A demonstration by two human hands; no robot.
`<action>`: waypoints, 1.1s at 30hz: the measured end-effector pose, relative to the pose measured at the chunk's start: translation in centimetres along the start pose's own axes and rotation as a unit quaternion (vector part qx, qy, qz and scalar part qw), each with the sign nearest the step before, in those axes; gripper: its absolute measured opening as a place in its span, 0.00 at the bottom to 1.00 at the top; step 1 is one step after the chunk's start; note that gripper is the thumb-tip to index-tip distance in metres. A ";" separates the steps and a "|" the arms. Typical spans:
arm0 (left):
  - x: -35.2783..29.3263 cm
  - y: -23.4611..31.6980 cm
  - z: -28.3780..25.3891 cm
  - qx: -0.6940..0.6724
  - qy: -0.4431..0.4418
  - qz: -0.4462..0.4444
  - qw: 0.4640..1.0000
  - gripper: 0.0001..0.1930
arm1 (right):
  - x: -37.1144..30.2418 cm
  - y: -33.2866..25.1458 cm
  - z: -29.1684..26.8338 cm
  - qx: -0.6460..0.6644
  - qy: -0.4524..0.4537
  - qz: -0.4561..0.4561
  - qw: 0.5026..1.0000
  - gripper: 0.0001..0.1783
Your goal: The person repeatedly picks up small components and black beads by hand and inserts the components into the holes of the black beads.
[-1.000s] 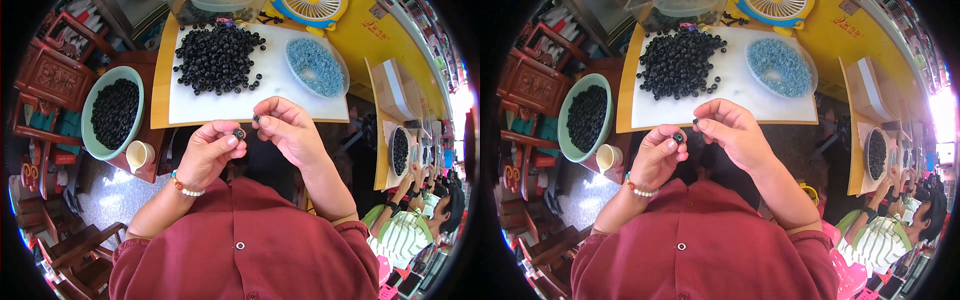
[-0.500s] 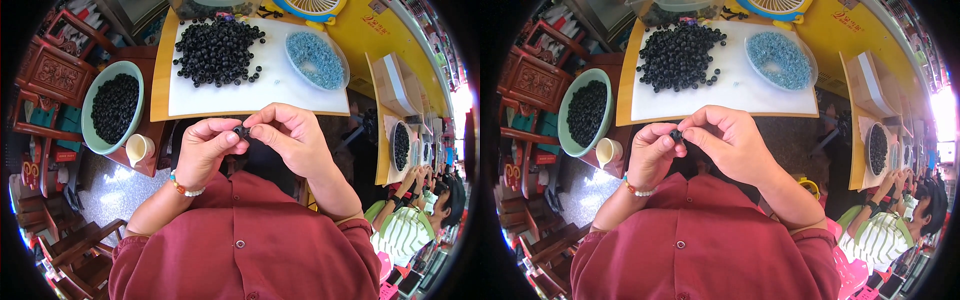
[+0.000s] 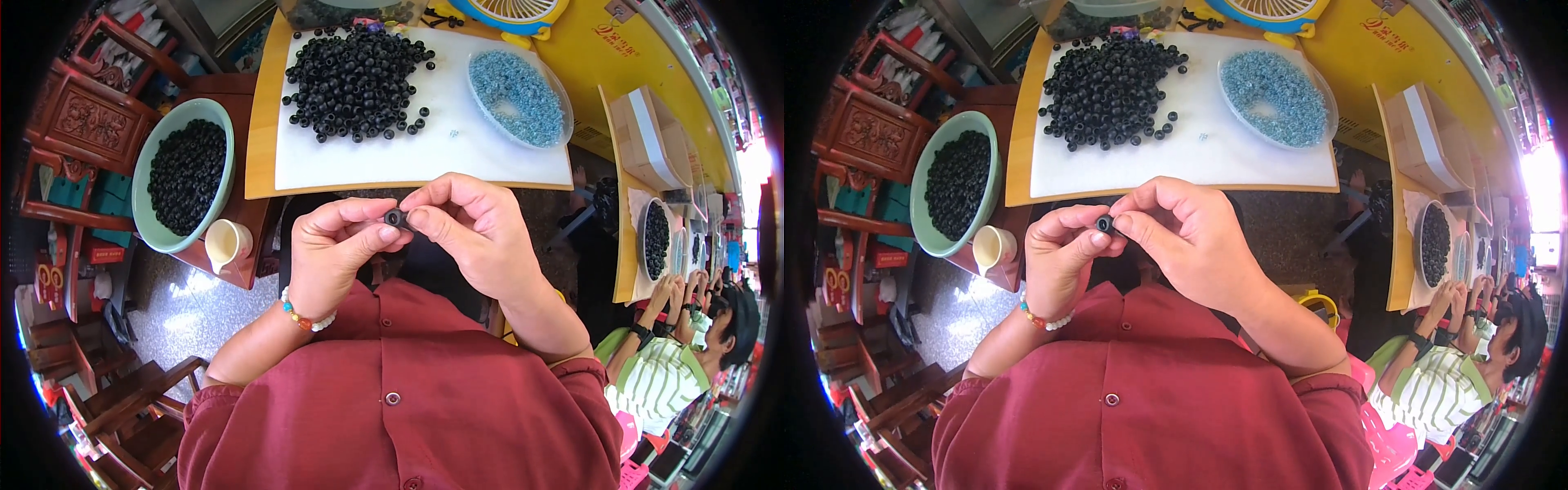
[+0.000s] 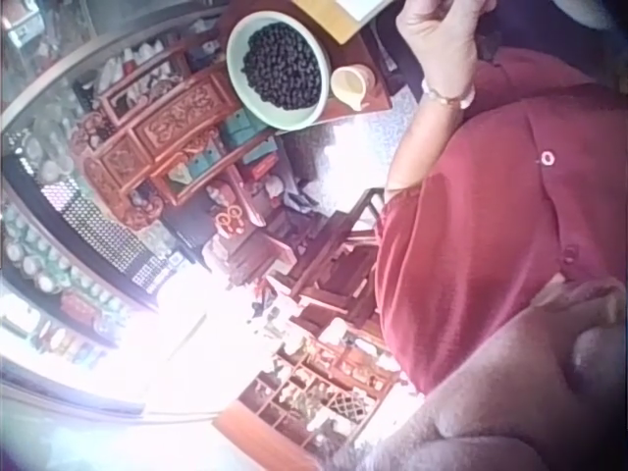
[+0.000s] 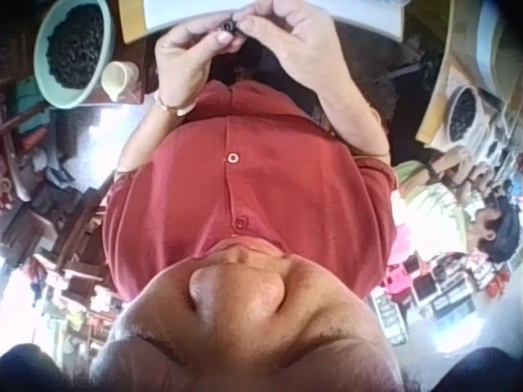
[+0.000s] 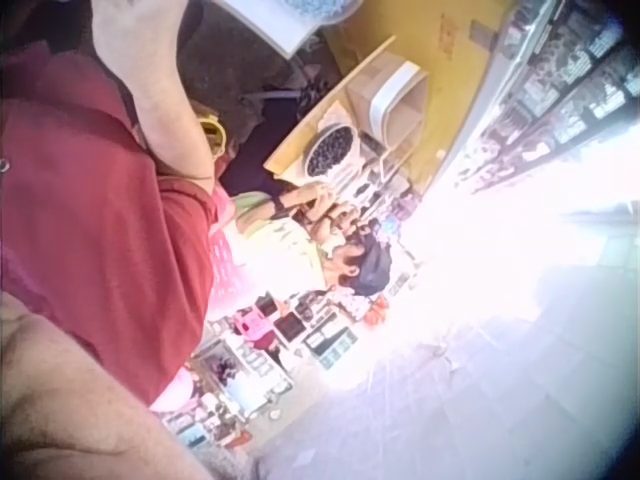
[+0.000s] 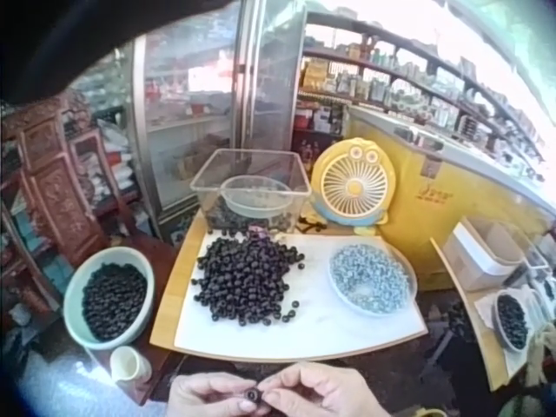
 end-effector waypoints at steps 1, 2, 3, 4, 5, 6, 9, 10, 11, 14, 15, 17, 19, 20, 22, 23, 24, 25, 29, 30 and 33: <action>0.0 0.0 0.0 0.002 0.000 0.007 1.000 0.13 | 0.0 0.0 0.0 0.000 0.001 0.000 1.000 0.04; 0.0 0.0 0.0 0.002 0.001 0.007 1.000 0.13 | 0.0 0.1 0.0 0.016 0.001 0.002 1.000 0.05; 0.0 0.0 0.0 0.001 0.002 0.016 1.000 0.12 | 0.1 0.3 -0.1 0.031 0.000 0.005 0.999 0.05; -0.1 0.0 0.0 0.000 0.003 0.025 1.000 0.12 | 0.1 0.5 -0.2 0.032 0.000 0.005 0.999 0.05; 0.0 -0.1 -0.1 -0.001 0.003 0.024 1.000 0.12 | 0.0 0.9 -0.5 0.044 0.006 0.014 0.999 0.06; 0.0 -0.1 -0.1 -0.002 0.002 0.029 1.000 0.12 | 0.0 1.1 -0.6 0.057 0.013 0.023 0.998 0.07; 0.0 -0.2 0.1 -0.002 0.010 0.040 0.999 0.12 | -0.1 1.7 -0.5 0.122 0.015 0.016 0.992 0.08; 0.0 -0.2 0.1 0.000 0.018 0.048 0.999 0.12 | -0.1 1.9 -0.3 0.122 0.015 0.017 0.992 0.08; 0.0 -0.3 0.0 0.000 0.018 0.048 0.999 0.12 | -0.2 2.1 0.0 0.152 0.028 0.012 0.988 0.08; 0.0 -0.5 -0.1 0.033 0.029 0.063 0.997 0.11 | -0.4 2.7 0.1 0.202 0.039 0.000 0.979 0.07; 0.2 -0.5 -0.1 0.039 0.030 0.093 0.994 0.11 | -0.5 3.0 0.0 0.222 0.036 -0.007 0.974 0.07; 0.3 -0.7 -0.1 0.044 0.032 0.123 0.991 0.11 | -0.4 3.7 0.1 0.274 0.028 0.003 0.961 0.07; 0.3 -0.8 -0.3 0.046 0.035 0.126 0.990 0.11 | -0.4 4.1 0.0 0.326 0.021 0.012 0.945 0.08; 0.3 -0.8 -0.3 0.046 0.034 0.127 0.990 0.11 | -0.4 4.3 -0.1 0.359 0.018 0.053 0.932 0.09; 0.4 -0.8 -0.1 0.034 0.045 0.145 0.988 0.12 | -0.3 4.5 -0.1 0.390 0.016 0.094 0.916 0.09; 0.4 -0.8 -0.2 0.035 0.045 0.145 0.988 0.12 | -0.3 4.5 -0.1 0.391 0.003 0.134 0.911 0.10; 0.5 -1.0 -0.3 0.033 0.029 0.162 0.986 0.12 | -0.4 4.5 -0.2 0.391 -0.009 0.173 0.904 0.11; 0.5 -1.0 -0.4 0.031 0.013 0.179 0.983 0.12 | -0.3 4.7 -0.4 0.381 -0.031 0.166 0.909 0.12; 0.5 -1.1 -0.4 0.039 -0.010 0.185 0.982 0.13 | -0.5 4.7 -0.6 0.365 -0.026 0.164 0.916 0.11; 0.4 -1.1 -0.3 0.037 -0.012 0.188 0.981 0.13 | -0.5 4.7 -0.6 0.365 -0.032 0.159 0.917 0.10; 0.0 -0.9 -0.1 0.038 -0.017 0.200 0.979 0.12 | -0.5 4.3 0.0 0.362 -0.033 0.153 0.919 0.09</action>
Point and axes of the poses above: each hand's wrist, its own x-axis towards the middle knuckle, its own z-axis out of the palm, y = z × x, the point moved 1 cm from there along x, towards the middle knuckle, and after that the axes turned 14 degrees about x, right-handed, at the moved point
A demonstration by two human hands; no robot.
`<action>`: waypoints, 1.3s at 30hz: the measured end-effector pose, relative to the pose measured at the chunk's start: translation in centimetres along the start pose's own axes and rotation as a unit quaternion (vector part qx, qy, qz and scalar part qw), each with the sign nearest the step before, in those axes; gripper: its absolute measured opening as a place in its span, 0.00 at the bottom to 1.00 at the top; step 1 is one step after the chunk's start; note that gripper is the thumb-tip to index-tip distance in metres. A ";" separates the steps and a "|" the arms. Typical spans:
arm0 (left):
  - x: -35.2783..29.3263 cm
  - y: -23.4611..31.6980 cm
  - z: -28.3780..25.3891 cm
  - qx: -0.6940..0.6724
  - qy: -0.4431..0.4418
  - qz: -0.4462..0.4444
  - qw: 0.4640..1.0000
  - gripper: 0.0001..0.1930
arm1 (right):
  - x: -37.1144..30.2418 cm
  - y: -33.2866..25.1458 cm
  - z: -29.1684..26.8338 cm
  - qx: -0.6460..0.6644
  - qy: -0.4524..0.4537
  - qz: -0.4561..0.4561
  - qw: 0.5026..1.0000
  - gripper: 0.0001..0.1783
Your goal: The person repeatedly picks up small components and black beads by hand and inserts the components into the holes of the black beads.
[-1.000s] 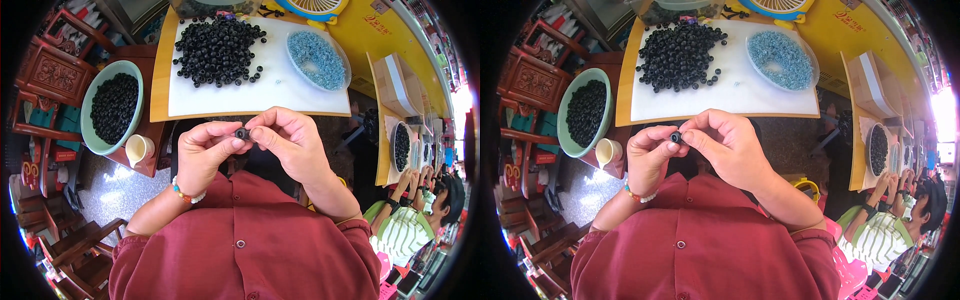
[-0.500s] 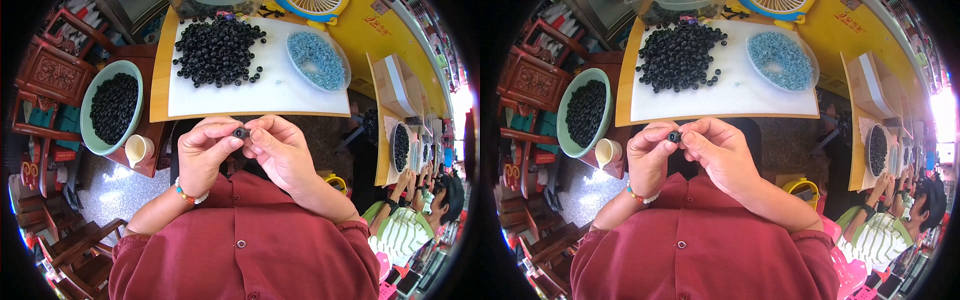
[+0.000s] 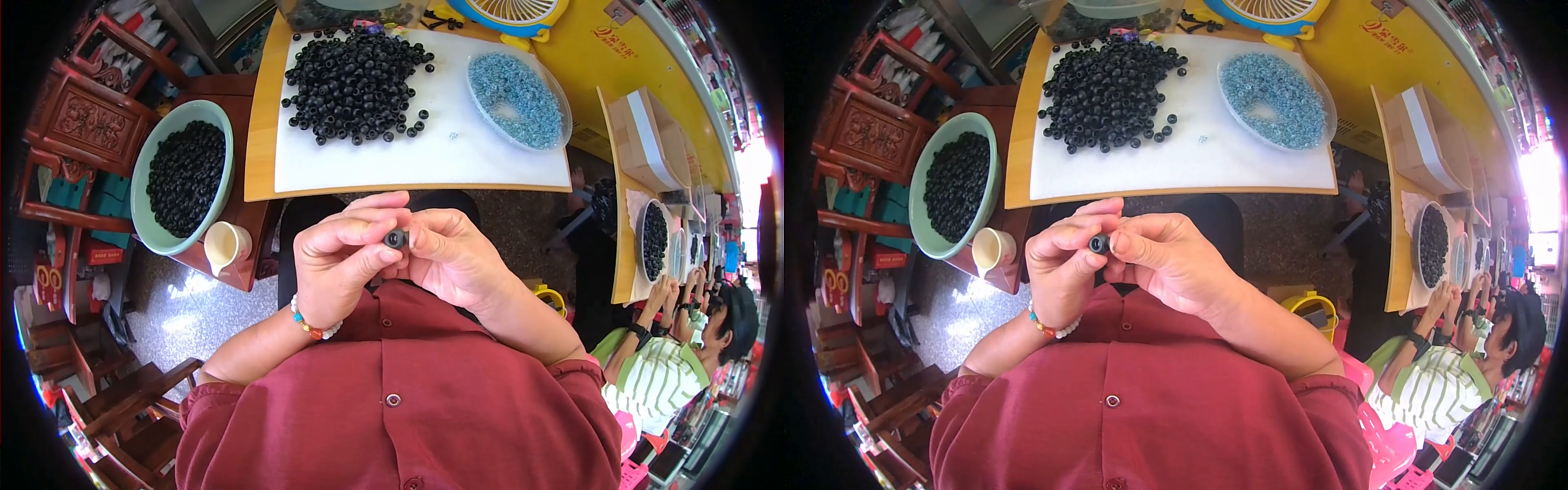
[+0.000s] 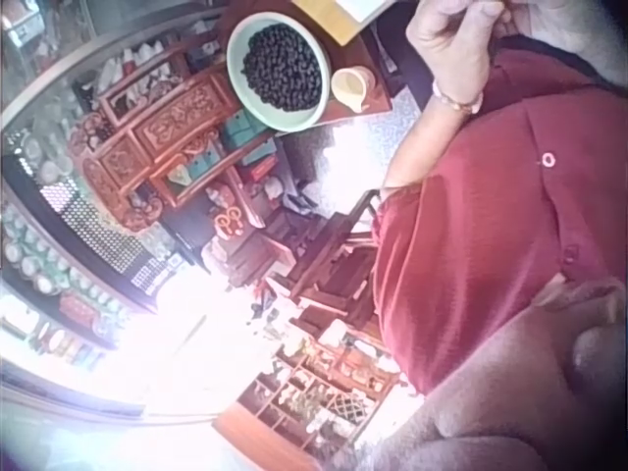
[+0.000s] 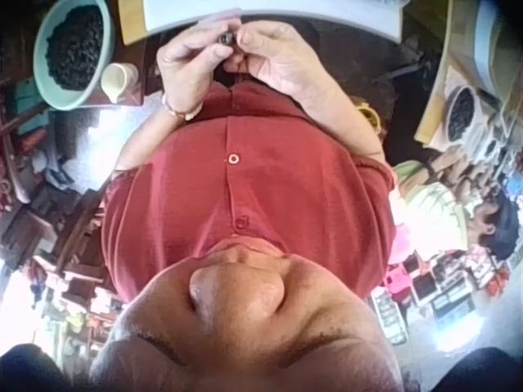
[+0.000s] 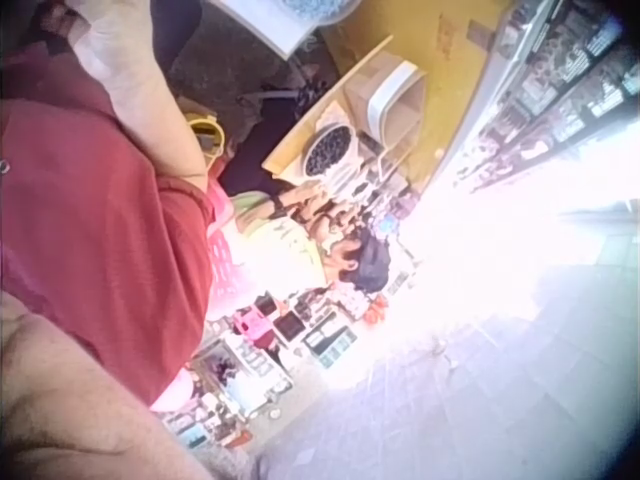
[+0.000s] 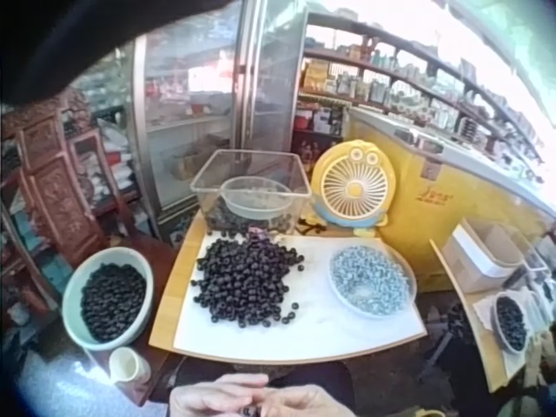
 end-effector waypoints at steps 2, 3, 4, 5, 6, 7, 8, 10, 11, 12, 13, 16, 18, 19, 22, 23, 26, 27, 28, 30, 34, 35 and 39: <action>0.2 -0.1 -0.1 0.023 -0.011 0.045 0.999 0.11 | 0.0 0.1 0.0 -0.003 0.005 -0.002 1.000 0.08; 0.2 0.1 -0.1 0.023 -0.011 0.046 0.999 0.11 | 0.1 0.2 -0.3 0.000 -0.014 -0.001 1.000 0.08; 0.3 0.4 -0.1 0.028 -0.014 0.052 0.998 0.12 | 0.1 0.2 -0.4 0.003 -0.034 0.000 0.999 0.08; 0.4 0.5 -0.1 0.034 -0.017 0.058 0.998 0.12 | 0.2 0.1 -0.4 0.003 -0.034 0.001 0.999 0.08; 0.5 0.5 -0.1 0.034 -0.017 0.058 0.998 0.12 | 0.4 0.1 -0.4 0.013 -0.035 0.004 0.999 0.08; 0.7 0.4 -0.2 0.020 -0.010 0.046 0.999 0.12 | 0.6 0.1 -0.3 0.023 -0.036 0.007 0.999 0.08; 0.8 0.5 -0.3 0.006 -0.005 0.035 0.999 0.12 | 0.8 0.1 0.0 0.021 -0.036 0.006 0.999 0.08; 1.3 0.8 -0.3 -0.004 -0.009 0.035 0.999 0.12 | 1.1 0.0 0.7 0.056 -0.071 0.003 0.996 0.07; 1.4 0.9 -0.4 -0.013 -0.011 0.032 0.999 0.13 | 1.3 -0.1 0.7 0.056 -0.071 0.004 0.996 0.07; 1.5 0.8 -0.5 -0.013 -0.010 0.032 0.999 0.13 | 1.3 -0.3 0.7 0.052 -0.063 0.010 0.997 0.07; 1.6 0.8 -0.6 -0.015 -0.010 0.021 1.000 0.12 | 1.4 -0.5 0.7 0.048 -0.055 0.015 0.997 0.07; 1.6 0.7 -0.7 0.005 -0.018 0.030 0.999 0.12 | 1.5 -0.7 0.0 0.034 -0.049 0.026 0.998 0.07; 1.6 0.8 -0.6 0.034 -0.026 0.061 0.997 0.12 | 1.6 -0.5 -0.3 0.021 -0.055 0.019 0.998 0.06; 1.6 1.0 -0.6 0.034 -0.028 0.061 0.997 0.12 | 1.6 -0.4 -0.3 0.007 -0.061 0.015 0.998 0.06; 1.7 1.0 -1.3 0.091 -0.034 0.058 0.994 0.11 | 1.8 -0.5 -0.2 -0.003 -0.036 0.011 0.999 0.05; 1.6 1.0 -1.7 0.089 -0.037 0.059 0.994 0.11 | 1.9 -0.5 -0.2 -0.017 -0.022 0.006 1.000 0.05; 1.7 0.6 -3.5 0.167 0.002 -0.037 0.985 0.12 | 3.1 -1.1 -0.9 -0.192 0.015 -0.046 0.980 0.08; 1.8 0.3 -4.4 0.186 0.025 -0.039 0.981 0.12 | 3.6 -1.6 -1.2 -0.290 0.042 -0.077 0.953 0.09; 2.0 1.0 -5.4 0.236 0.080 -0.087 0.964 0.12 | 3.9 -2.2 -2.1 -0.374 0.078 -0.119 0.916 0.09; 2.9 1.0 -8.9 0.298 0.177 -0.067 0.936 0.11 | 4.7 -4.1 -5.1 -0.555 0.118 -0.298 0.767 0.08; 3.2 1.5 -18.0 0.422 0.265 -0.051 0.865 0.10 | 4.9 -8.2 -8.6 -0.662 0.179 -0.402 0.607 0.07; 2.9 1.6 -19.9 0.452 0.271 -0.055 0.848 0.11 | 5.0 -8.9 -9.5 -0.705 0.190 -0.415 0.543 0.07; 2.2 0.6 -23.6 0.540 0.258 -0.094 0.796 0.12 | 5.8 -9.4 -10.9 -0.754 0.203 -0.425 0.458 0.07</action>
Point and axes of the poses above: each hand's wrist, its own x-axis towards the middle knuckle, its own z-axis out of the palm, y = z × x, the point moved 1 cm from there along x, towards the middle knuckle, and after that the axes turned 14 degrees about x, right-handed, at the moved point
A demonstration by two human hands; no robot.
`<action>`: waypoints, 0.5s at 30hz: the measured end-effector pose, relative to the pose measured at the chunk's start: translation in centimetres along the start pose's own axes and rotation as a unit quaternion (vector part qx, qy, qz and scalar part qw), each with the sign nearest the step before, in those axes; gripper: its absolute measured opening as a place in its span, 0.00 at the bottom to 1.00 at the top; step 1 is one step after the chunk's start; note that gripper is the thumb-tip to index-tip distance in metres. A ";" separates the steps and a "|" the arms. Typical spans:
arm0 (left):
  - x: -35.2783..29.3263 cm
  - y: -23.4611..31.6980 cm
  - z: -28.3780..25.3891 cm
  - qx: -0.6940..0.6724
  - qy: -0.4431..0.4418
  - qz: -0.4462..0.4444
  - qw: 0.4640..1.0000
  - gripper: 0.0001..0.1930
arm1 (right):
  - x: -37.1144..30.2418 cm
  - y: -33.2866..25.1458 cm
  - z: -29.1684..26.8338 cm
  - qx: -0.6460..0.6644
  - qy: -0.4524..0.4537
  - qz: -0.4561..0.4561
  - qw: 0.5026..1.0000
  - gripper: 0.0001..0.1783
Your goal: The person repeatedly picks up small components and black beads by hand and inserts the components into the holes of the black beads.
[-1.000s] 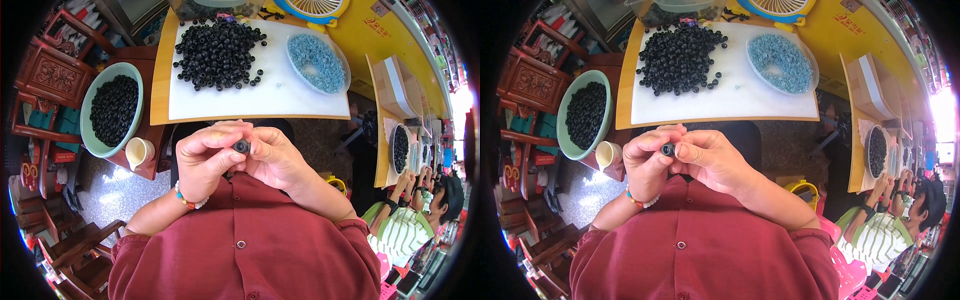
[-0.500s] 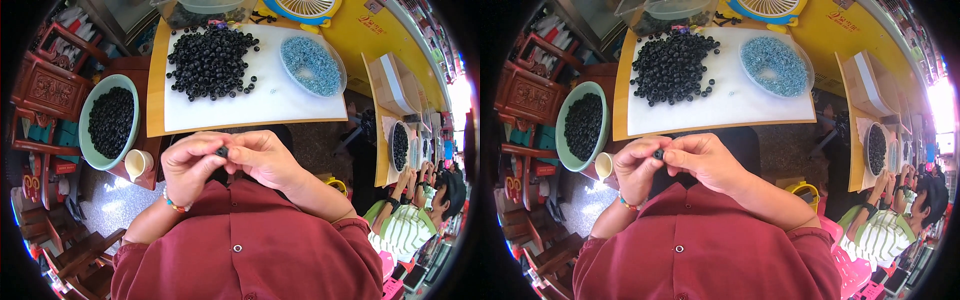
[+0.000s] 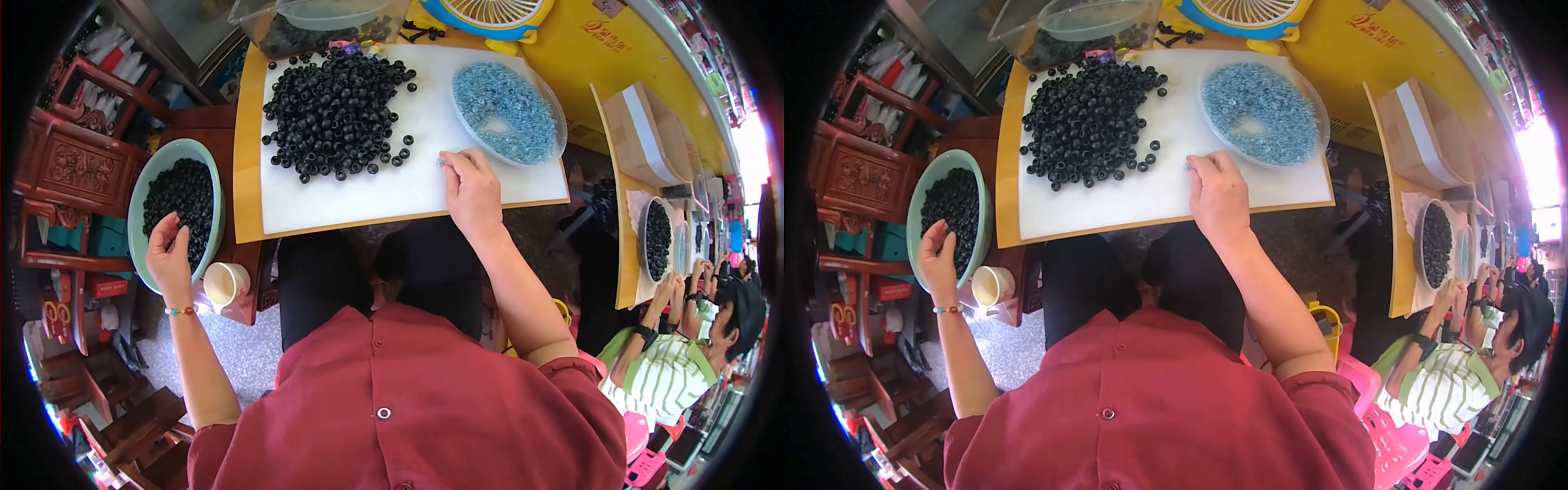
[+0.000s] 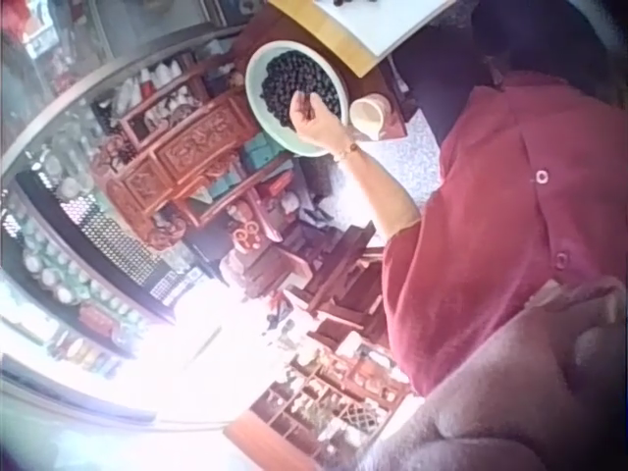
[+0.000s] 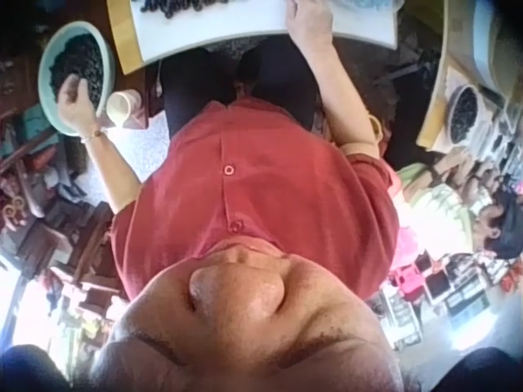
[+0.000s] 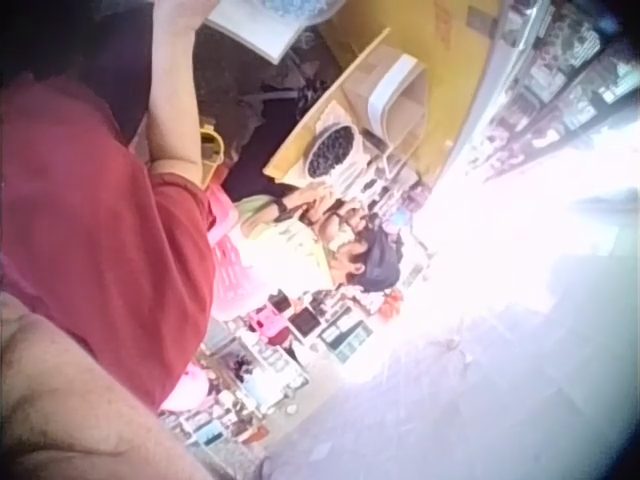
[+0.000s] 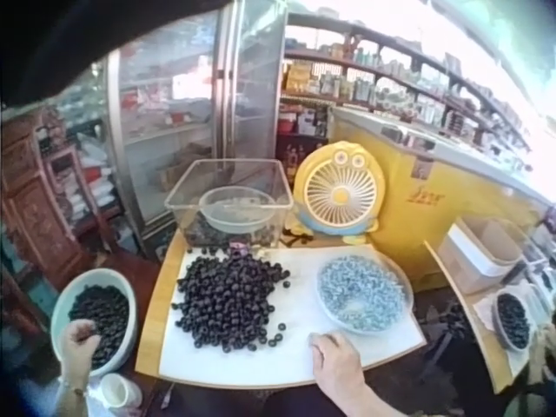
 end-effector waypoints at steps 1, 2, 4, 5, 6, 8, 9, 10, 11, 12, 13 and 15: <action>-0.2 0.4 0.4 0.020 0.023 -0.003 1.000 0.12 | 0.1 0.3 0.2 0.001 0.000 0.002 1.000 0.07; -0.5 1.5 1.0 0.039 0.044 -0.005 0.998 0.12 | 0.1 0.5 0.2 0.007 0.007 0.009 1.000 0.06; -1.0 3.6 2.2 0.039 0.048 0.065 0.996 0.11 | 0.1 0.7 0.4 0.016 0.012 0.016 1.000 0.05; -1.4 5.2 2.9 0.039 0.052 0.136 0.989 0.10 | 0.1 0.8 0.5 0.026 0.018 0.021 0.999 0.04; -1.9 7.5 4.1 0.061 0.032 0.168 0.983 0.10 | 0.0 0.9 0.6 0.032 0.025 0.025 0.999 0.03; -2.8 10.9 6.8 0.081 0.000 0.265 0.961 0.10 | 0.0 1.2 0.4 0.040 0.034 0.027 0.998 0.03; -3.5 12.9 8.2 0.095 -0.039 0.288 0.952 0.09 | -0.1 1.3 0.3 0.049 0.042 0.028 0.998 0.04; -4.0 14.4 9.7 0.078 -0.072 0.311 0.945 0.10 | -0.2 1.3 0.2 0.047 0.043 0.028 0.998 0.04; -4.4 15.3 11.1 0.071 -0.080 0.340 0.934 0.10 | -0.2 0.9 0.2 0.069 0.042 0.033 0.996 0.05; -4.7 16.2 12.4 0.089 -0.095 0.348 0.928 0.10 | -0.2 0.7 0.0 0.086 0.043 0.038 0.995 0.05; -4.9 16.8 13.5 0.108 -0.111 0.355 0.922 0.10 | -0.2 0.6 0.0 0.085 0.044 0.037 0.995 0.05; -5.0 17.5 15.1 0.133 -0.092 0.381 0.910 0.09 | -0.5 0.7 0.0 0.107 0.051 0.038 0.992 0.06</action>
Point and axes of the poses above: each hand's wrist, its own x-axis towards the middle knuckle, its own z-axis out of the palm, y = z × x, the point moved 1 cm from there along x, towards the middle knuckle, and after that the axes turned 14 degrees about x, right-handed, at the moved point
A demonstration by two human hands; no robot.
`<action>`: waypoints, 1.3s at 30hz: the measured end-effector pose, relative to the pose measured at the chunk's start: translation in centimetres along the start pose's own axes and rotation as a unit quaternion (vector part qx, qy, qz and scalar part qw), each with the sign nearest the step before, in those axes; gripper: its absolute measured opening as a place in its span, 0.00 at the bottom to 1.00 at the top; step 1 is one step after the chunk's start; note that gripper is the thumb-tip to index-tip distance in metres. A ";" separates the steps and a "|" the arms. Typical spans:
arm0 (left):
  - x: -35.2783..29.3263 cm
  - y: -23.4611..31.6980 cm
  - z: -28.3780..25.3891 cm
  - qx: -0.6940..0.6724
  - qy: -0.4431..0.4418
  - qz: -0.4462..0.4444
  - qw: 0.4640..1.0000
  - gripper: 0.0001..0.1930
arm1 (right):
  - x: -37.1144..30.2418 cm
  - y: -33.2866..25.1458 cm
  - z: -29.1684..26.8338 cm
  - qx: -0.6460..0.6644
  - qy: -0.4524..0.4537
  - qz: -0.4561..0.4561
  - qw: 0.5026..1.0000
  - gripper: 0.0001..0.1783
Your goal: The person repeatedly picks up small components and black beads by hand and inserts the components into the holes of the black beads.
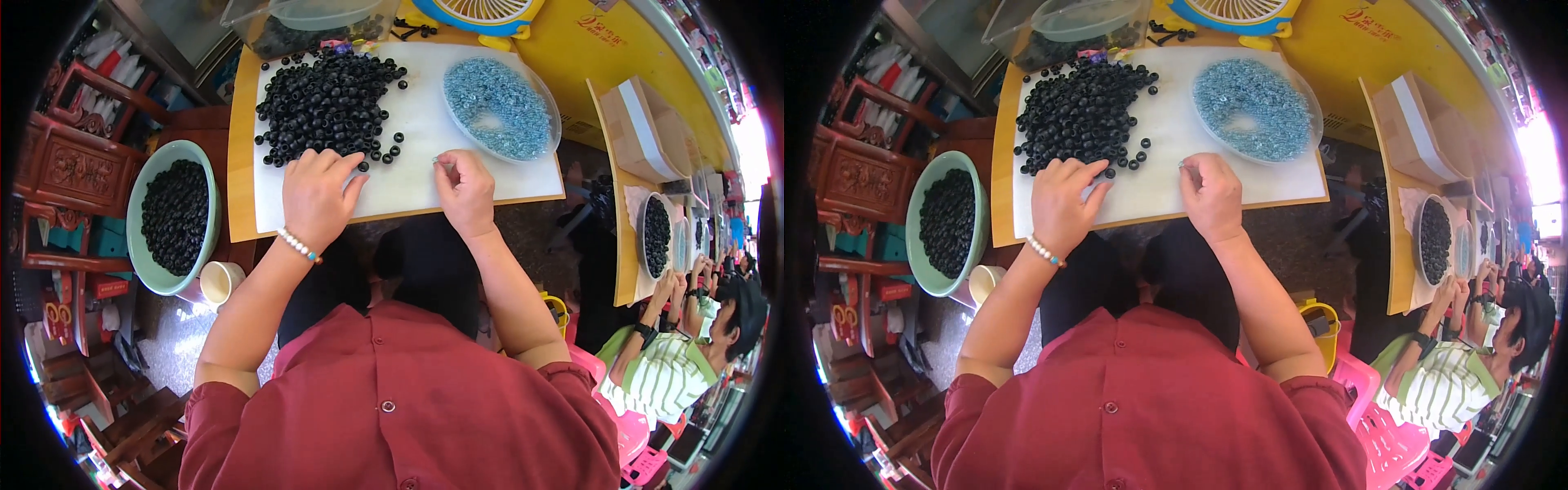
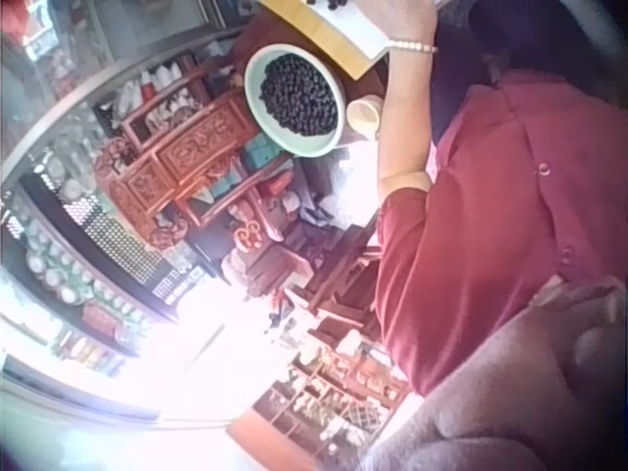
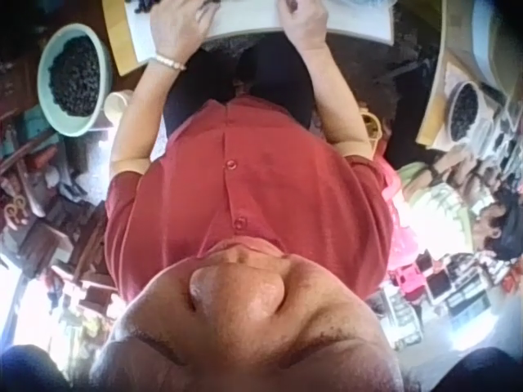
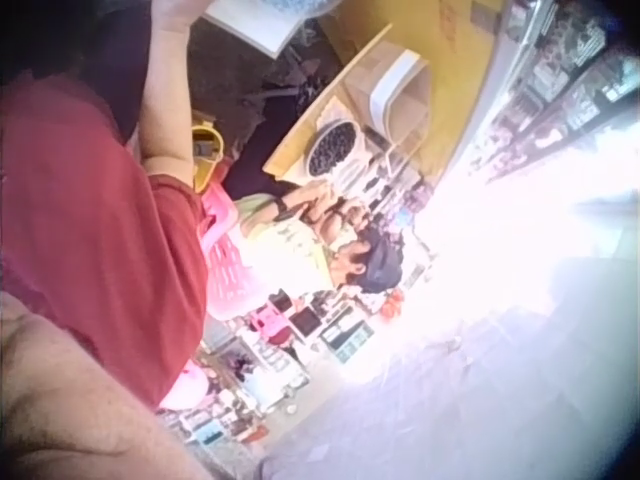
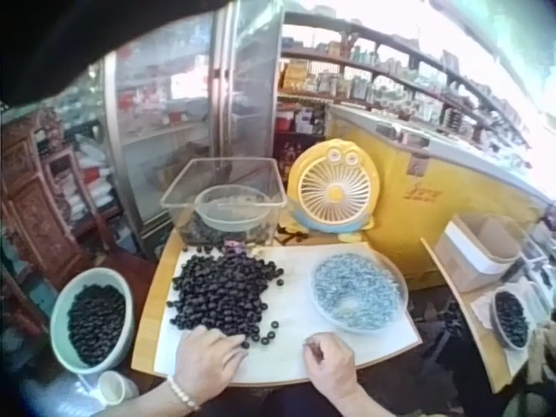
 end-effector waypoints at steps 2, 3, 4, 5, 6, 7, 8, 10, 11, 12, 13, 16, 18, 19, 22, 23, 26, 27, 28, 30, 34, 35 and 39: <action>0.3 0.2 0.9 0.062 0.001 0.032 0.998 0.08 | -0.2 0.1 0.0 -0.005 0.000 0.002 1.000 0.06; 0.3 0.3 1.1 0.062 0.002 0.033 0.997 0.08 | -0.2 0.2 0.0 -0.009 -0.002 0.006 1.000 0.06; 0.4 0.5 1.2 0.065 0.003 0.034 0.997 0.09 | -0.2 0.2 -0.1 -0.008 -0.001 0.005 1.000 0.06; 0.5 0.6 1.3 0.067 0.003 0.037 0.997 0.09 | -0.1 0.2 -0.2 -0.010 0.000 -0.001 1.000 0.06; 0.4 0.7 1.2 0.068 0.004 0.038 0.997 0.09 | -0.1 0.1 -0.3 -0.011 0.001 -0.008 1.000 0.06; 0.2 0.8 1.0 0.030 0.015 0.035 0.999 0.09 | -0.1 0.0 -0.4 -0.010 0.002 -0.008 1.000 0.06; 0.1 1.0 0.6 -0.008 0.026 0.032 0.999 0.09 | -0.1 -0.1 -0.5 0.008 -0.002 0.025 1.000 0.05; -0.5 2.0 -0.1 -0.168 -0.034 -0.073 0.982 0.07 | -0.2 -0.4 -0.5 0.029 -0.007 0.058 0.998 0.05; -0.8 2.5 -0.3 -0.323 -0.091 -0.176 0.925 0.05 | -0.4 -0.6 -0.4 0.069 -0.013 0.106 0.992 0.04; -1.1 2.7 0.5 -0.385 -0.065 -0.176 0.904 0.07 | -0.5 -0.8 -0.2 0.108 -0.019 0.154 0.982 0.04; -1.2 2.7 0.3 -0.383 -0.062 -0.179 0.904 0.07 | -0.8 -1.5 0.3 0.111 -0.023 0.152 0.982 0.04; -1.8 2.9 0.4 -0.536 -0.197 -0.302 0.764 0.11 | -1.6 -4.2 1.3 0.256 -0.085 0.219 0.938 0.04; -1.7 3.3 -0.2 -0.546 -0.199 -0.307 0.754 0.11 | -1.8 -5.2 1.5 0.301 -0.091 0.227 0.922 0.04; -1.7 3.3 -0.4 -0.557 -0.204 -0.310 0.743 0.11 | -1.9 -5.7 1.7 0.342 -0.093 0.236 0.905 0.04; -2.1 2.4 -0.5 -0.538 -0.218 -0.313 0.751 0.11 | -1.8 -6.6 1.7 0.317 -0.116 0.233 0.912 0.04; -2.1 2.3 -0.5 -0.533 -0.226 -0.314 0.752 0.10 | -1.8 -6.7 1.8 0.319 -0.122 0.232 0.911 0.04; -2.3 2.1 -0.2 -0.559 -0.260 -0.332 0.714 0.09 | -1.7 -6.9 1.9 0.269 -0.139 0.191 0.933 0.04; -2.3 1.9 -0.3 -0.559 -0.258 -0.335 0.714 0.09 | -1.4 -7.1 1.8 0.225 -0.154 0.187 0.944 0.04; -2.3 1.8 -0.5 -0.586 -0.258 -0.323 0.696 0.09 | -1.2 -7.2 1.7 0.179 -0.169 0.181 0.952 0.04; -2.2 1.9 -0.9 -0.613 -0.261 -0.310 0.678 0.09 | -1.0 -6.2 1.9 0.273 -0.151 0.214 0.925 0.05; -2.1 2.0 -1.0 -0.594 -0.270 -0.286 0.702 0.09 | -0.7 -5.6 1.8 0.427 -0.142 0.306 0.839 0.05; -2.2 1.9 -0.9 -0.621 -0.282 -0.295 0.669 0.09 | -0.7 -5.5 1.8 0.455 -0.150 0.321 0.817 0.04; -2.1 1.8 -0.7 -0.663 -0.315 -0.316 0.601 0.08 | -0.4 -5.6 1.5 0.425 -0.156 0.283 0.846 0.04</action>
Point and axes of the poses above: each hand's wrist, its own x-axis towards the middle knuckle, its own z-axis out of the palm, y = z × x, the point moved 1 cm from there along x, towards the middle knuckle, and after that the axes turned 14 degrees about x, right-handed, at the moved point
